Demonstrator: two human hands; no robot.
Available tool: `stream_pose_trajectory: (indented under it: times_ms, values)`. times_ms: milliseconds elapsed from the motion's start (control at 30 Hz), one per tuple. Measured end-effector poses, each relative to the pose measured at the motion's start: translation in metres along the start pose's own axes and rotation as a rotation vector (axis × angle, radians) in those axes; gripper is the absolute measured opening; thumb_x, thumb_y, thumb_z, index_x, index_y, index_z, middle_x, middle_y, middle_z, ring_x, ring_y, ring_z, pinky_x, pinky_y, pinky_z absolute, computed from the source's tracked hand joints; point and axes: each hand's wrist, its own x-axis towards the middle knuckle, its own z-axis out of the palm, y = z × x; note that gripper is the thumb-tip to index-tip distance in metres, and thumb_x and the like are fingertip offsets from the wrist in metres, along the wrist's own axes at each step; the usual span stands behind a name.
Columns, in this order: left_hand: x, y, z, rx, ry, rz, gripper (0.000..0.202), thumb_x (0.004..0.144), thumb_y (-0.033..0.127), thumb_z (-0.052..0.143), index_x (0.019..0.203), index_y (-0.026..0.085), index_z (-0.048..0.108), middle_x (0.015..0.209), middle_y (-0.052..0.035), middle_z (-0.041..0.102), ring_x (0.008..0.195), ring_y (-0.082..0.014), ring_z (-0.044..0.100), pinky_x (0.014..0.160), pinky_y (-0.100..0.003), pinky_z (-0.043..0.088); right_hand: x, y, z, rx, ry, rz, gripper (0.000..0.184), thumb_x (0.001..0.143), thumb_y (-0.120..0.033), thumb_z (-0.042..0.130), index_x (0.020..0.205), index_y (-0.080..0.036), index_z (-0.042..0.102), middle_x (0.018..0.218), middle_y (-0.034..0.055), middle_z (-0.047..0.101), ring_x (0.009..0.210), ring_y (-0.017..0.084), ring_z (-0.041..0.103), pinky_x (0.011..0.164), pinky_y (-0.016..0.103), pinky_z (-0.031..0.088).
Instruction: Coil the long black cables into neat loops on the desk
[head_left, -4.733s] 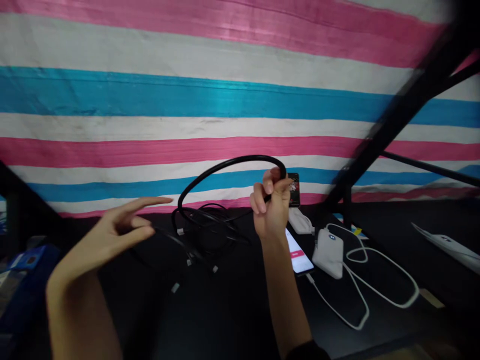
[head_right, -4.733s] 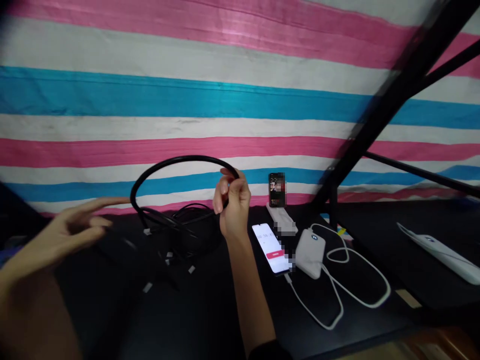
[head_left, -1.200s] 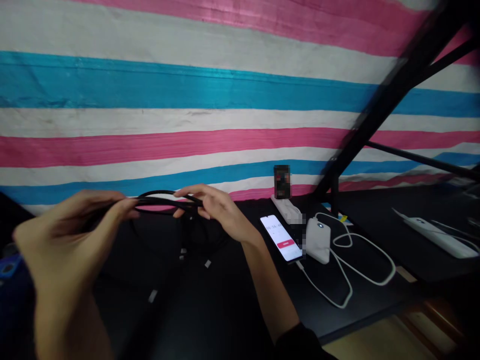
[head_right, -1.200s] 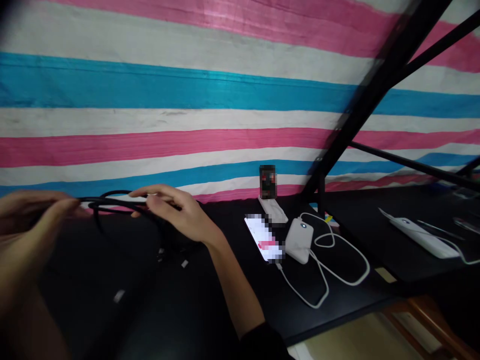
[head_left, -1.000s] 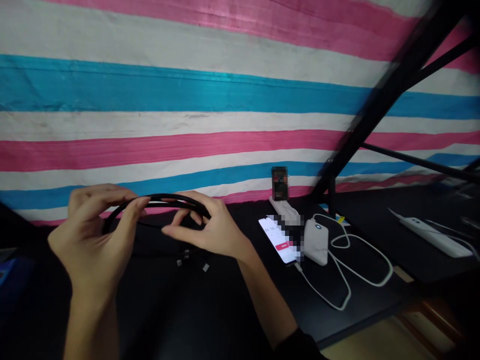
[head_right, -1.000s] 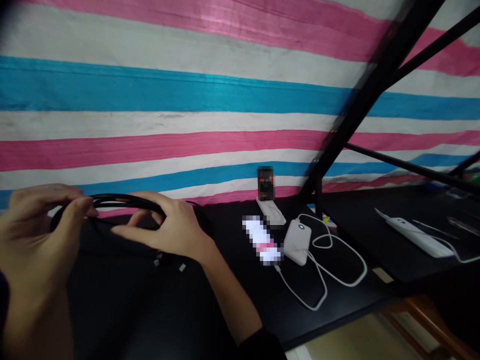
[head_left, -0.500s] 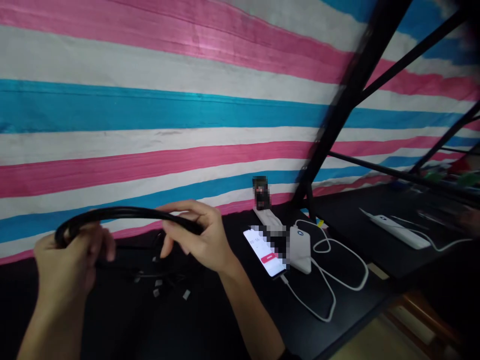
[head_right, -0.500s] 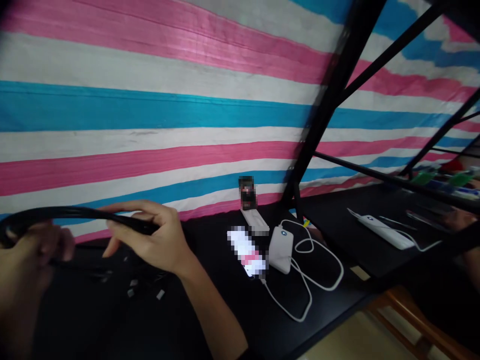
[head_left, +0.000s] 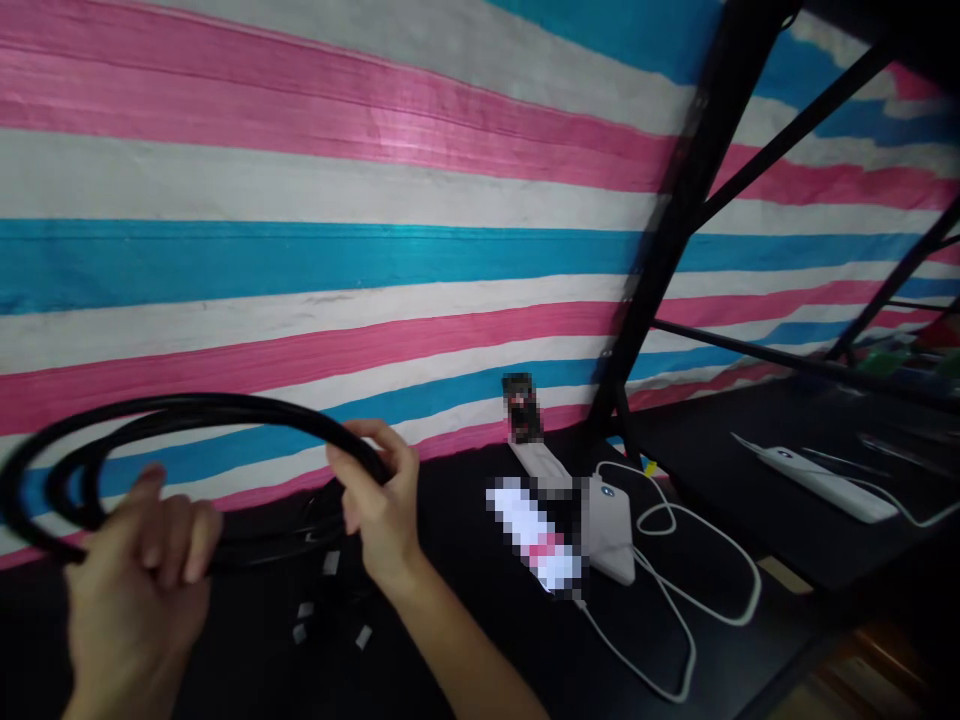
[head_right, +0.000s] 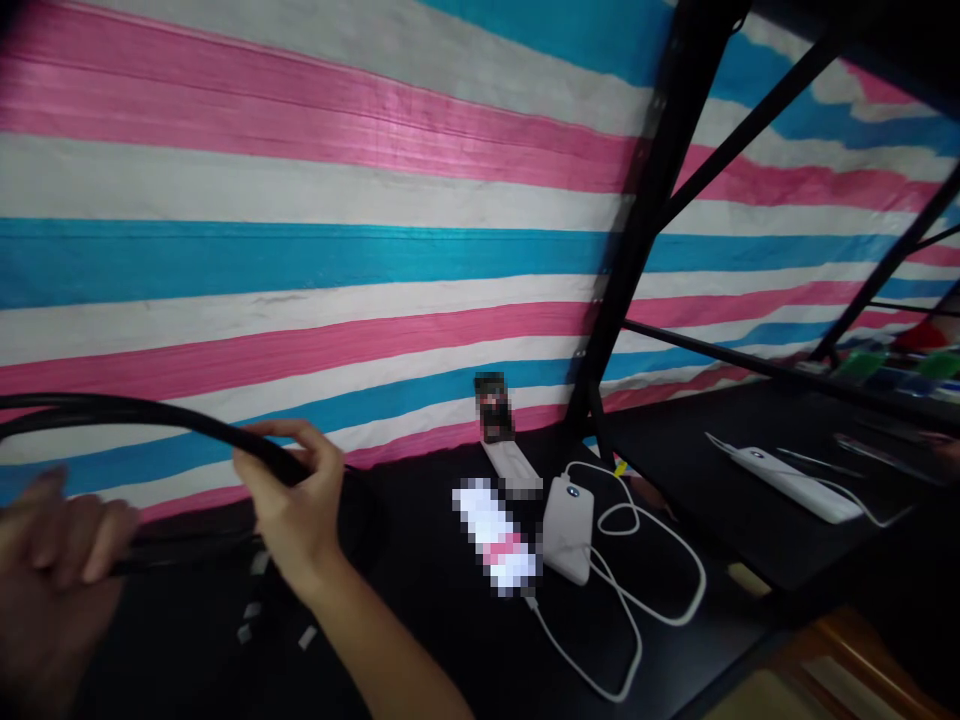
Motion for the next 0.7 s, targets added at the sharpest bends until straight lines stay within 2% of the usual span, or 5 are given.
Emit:
stream_pose_trajectory:
  times_ms: [133,300,433,567,700]
  values:
    - [-0.003,-0.032,0.017,-0.021,-0.080,-0.276,0.045,0.075,0.033,0.062,0.038,0.019,0.041,0.036,0.0030,0.036,0.049,-0.0123,0.051,0.059,-0.026,0.044,0.005,-0.013,-0.014,-0.042,0.105,-0.042,0.017,0.059,-0.023,0.069,0.073,-0.020,0.060,0.042,-0.0094,0.038,0.035,0.004,0.028,0.034,0.019,0.021]
    - [-0.017,-0.060,0.031,-0.114,-0.212,-0.578,0.018,0.072,0.034,0.064,0.073,0.016,0.066,0.074,-0.0010,0.067,0.075,-0.0135,0.060,0.066,-0.019,0.045,-0.008,-0.013,-0.006,-0.078,0.027,-0.181,0.013,0.057,-0.017,0.066,0.067,-0.019,0.058,0.046,-0.0051,0.051,0.039,0.009,0.044,0.041,0.022,0.034]
    - [-0.027,-0.049,0.040,-0.352,-0.228,-0.796,0.016,0.078,0.027,0.056,0.080,0.014,0.064,0.077,-0.0031,0.066,0.069,-0.0139,0.061,0.060,-0.021,0.050,-0.015,-0.003,0.002,0.085,0.022,-0.124,0.019,0.057,-0.022,0.069,0.070,-0.021,0.055,0.046,-0.0053,0.052,0.040,0.010,0.048,0.043,0.024,0.042]
    - [-0.018,-0.035,0.035,-0.426,-0.183,-0.952,0.008,0.078,0.015,0.051,0.078,0.014,0.060,0.063,-0.0018,0.060,0.051,-0.0117,0.057,0.045,-0.020,0.047,-0.008,0.008,0.003,0.210,-0.008,-0.009,0.029,0.059,-0.022,0.067,0.084,-0.024,0.052,0.037,-0.0132,0.035,0.028,0.005,0.029,0.033,0.018,0.028]
    - [-0.006,-0.034,0.023,-0.302,-0.057,-0.816,0.009,0.072,0.011,0.051,0.079,0.016,0.055,0.067,-0.0012,0.058,0.051,-0.0130,0.059,0.046,-0.022,0.049,0.006,0.013,-0.003,0.061,-0.165,-0.004,0.029,0.067,-0.021,0.064,0.094,-0.022,0.055,0.034,-0.0144,0.036,0.027,0.004,0.028,0.034,0.017,0.028]
